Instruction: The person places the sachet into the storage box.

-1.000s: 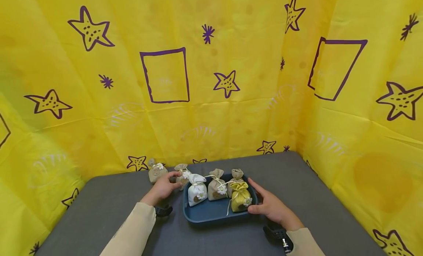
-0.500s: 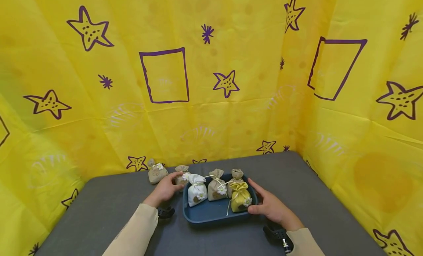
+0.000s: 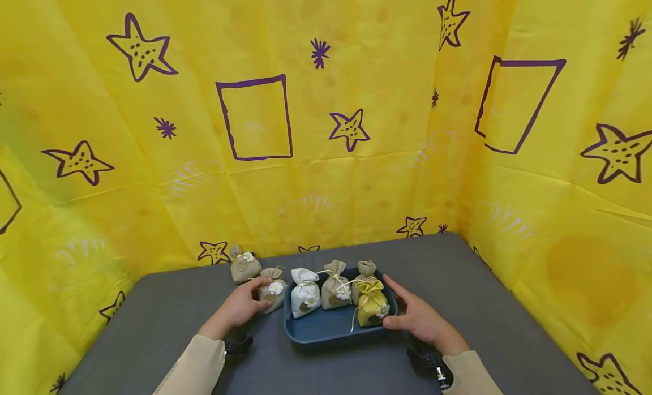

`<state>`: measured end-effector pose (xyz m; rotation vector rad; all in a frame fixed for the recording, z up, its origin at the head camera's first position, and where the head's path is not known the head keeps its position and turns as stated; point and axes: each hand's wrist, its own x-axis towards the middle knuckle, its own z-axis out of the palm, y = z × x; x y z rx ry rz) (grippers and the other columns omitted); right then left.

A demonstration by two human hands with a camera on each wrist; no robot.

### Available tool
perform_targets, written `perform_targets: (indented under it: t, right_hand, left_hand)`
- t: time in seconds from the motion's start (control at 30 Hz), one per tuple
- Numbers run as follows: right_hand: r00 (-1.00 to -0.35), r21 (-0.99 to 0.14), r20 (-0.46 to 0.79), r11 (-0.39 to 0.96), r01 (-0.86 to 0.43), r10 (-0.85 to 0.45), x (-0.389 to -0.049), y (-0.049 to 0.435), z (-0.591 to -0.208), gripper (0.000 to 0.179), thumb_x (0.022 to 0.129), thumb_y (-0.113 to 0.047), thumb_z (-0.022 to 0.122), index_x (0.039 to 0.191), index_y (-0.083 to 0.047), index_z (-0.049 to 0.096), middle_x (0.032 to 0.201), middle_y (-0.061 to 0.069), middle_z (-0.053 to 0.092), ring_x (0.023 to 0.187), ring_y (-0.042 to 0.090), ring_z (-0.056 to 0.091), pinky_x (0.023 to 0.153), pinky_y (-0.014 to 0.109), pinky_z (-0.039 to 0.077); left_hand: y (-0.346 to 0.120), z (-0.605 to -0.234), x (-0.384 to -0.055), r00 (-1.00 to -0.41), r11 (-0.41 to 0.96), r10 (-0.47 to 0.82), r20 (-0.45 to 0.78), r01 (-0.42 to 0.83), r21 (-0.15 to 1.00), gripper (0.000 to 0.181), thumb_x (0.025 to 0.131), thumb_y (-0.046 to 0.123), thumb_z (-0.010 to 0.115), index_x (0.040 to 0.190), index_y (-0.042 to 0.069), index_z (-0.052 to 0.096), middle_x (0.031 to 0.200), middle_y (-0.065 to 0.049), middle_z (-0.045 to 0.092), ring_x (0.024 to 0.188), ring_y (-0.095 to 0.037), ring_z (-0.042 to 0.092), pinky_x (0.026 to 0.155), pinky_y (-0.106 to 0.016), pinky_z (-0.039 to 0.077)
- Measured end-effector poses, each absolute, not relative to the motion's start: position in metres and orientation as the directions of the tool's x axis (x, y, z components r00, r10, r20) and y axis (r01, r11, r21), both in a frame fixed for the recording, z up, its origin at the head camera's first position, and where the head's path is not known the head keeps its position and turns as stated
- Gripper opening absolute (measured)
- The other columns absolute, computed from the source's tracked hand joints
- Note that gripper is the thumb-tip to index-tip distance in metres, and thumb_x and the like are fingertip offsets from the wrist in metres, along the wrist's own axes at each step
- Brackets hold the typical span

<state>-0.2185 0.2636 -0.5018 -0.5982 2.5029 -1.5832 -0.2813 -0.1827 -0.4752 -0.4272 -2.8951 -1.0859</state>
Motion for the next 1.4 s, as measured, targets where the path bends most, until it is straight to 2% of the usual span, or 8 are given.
perform_targets:
  t: [0.23,0.43,0.53,0.77,0.9,1.0,1.2,1.4]
  right_hand:
    - [-0.916,-0.898,0.098,0.362,-0.250,-0.390,-0.218,0.263,-0.501,0.090,0.091,-0.038,0.074,0.161,-0.019,0.020,0.162,0.016,0.018,0.141,0.039,0.024,0.096,0.027,0.041]
    - [-0.919,-0.885,0.102,0.386,-0.259,-0.382,-0.217,0.262,-0.500,0.090,0.091,-0.038,0.074,0.160,-0.019,0.021,0.162,0.015,0.020,0.140,0.038,0.026,0.095,0.030,0.042]
    - [-0.919,-0.888,0.102,0.382,-0.257,-0.381,-0.217,0.262,-0.500,0.089,0.091,-0.038,0.074,0.160,-0.019,0.021,0.162,0.015,0.019,0.141,0.039,0.024,0.096,0.031,0.042]
    - [-0.913,-0.898,0.105,0.356,-0.258,-0.395,-0.216,0.263,-0.501,0.089,0.092,-0.038,0.072,0.161,-0.018,0.019,0.163,0.015,0.017,0.143,0.040,0.020,0.096,0.028,0.041]
    - [-0.912,-0.892,0.109,0.366,-0.265,-0.395,-0.217,0.263,-0.500,0.089,0.092,-0.039,0.072,0.160,-0.018,0.020,0.162,0.015,0.018,0.142,0.040,0.022,0.099,0.041,0.041]
    - [-0.912,-0.890,0.108,0.370,-0.265,-0.396,-0.218,0.262,-0.500,0.089,0.092,-0.040,0.072,0.160,-0.018,0.020,0.162,0.015,0.018,0.141,0.040,0.023,0.097,0.044,0.042]
    - [-0.915,-0.887,0.100,0.381,-0.260,-0.392,-0.218,0.262,-0.497,0.090,0.091,-0.040,0.073,0.160,-0.018,0.020,0.162,0.015,0.018,0.141,0.040,0.024,0.095,0.034,0.043]
    - [-0.916,-0.885,0.095,0.389,-0.257,-0.389,-0.218,0.261,-0.497,0.091,0.091,-0.041,0.073,0.160,-0.017,0.020,0.162,0.015,0.019,0.141,0.040,0.024,0.098,0.044,0.041]
  left_hand:
    - [-0.199,-0.474,-0.257,-0.974,0.695,0.217,0.069,0.204,0.689,0.042,0.081,0.016,0.082,0.120,0.018,0.067,0.115,-0.008,0.064,0.098,-0.025,0.056,0.086,-0.048,0.044]
    - [-0.199,-0.484,-0.249,-0.980,0.604,0.184,0.079,0.176,0.777,0.051,0.087,0.022,0.078,0.135,0.018,0.063,0.135,-0.013,0.058,0.123,-0.034,0.052,0.099,-0.055,0.039]
    - [-0.196,-0.487,-0.248,-0.977,0.604,0.185,0.107,0.199,0.772,0.049,0.086,0.018,0.079,0.133,0.018,0.065,0.136,-0.014,0.057,0.127,-0.037,0.049,0.102,-0.058,0.036]
    - [-0.191,-0.488,-0.248,-0.956,0.586,0.210,0.204,0.290,0.757,0.043,0.080,0.006,0.082,0.118,0.022,0.072,0.116,0.001,0.064,0.106,-0.024,0.057,0.091,-0.047,0.042]
    - [-0.192,-0.489,-0.248,-0.947,0.565,0.233,0.221,0.317,0.762,0.040,0.080,0.003,0.080,0.115,0.022,0.073,0.104,0.005,0.061,0.091,-0.019,0.053,0.079,-0.039,0.041]
    - [-0.193,-0.490,-0.248,-0.951,0.551,0.225,0.212,0.303,0.777,0.039,0.080,0.002,0.080,0.114,0.020,0.074,0.102,0.003,0.061,0.083,-0.018,0.052,0.071,-0.034,0.041]
    - [-0.196,-0.489,-0.250,-0.975,0.480,0.169,0.146,0.211,0.851,0.040,0.078,-0.001,0.079,0.113,0.016,0.072,0.101,-0.007,0.062,0.069,-0.019,0.056,0.055,-0.030,0.043]
    - [-0.201,-0.487,-0.250,-0.988,0.403,0.080,0.129,0.150,0.903,0.039,0.078,-0.001,0.079,0.113,0.013,0.071,0.111,-0.010,0.064,0.081,-0.021,0.061,0.060,-0.032,0.048]
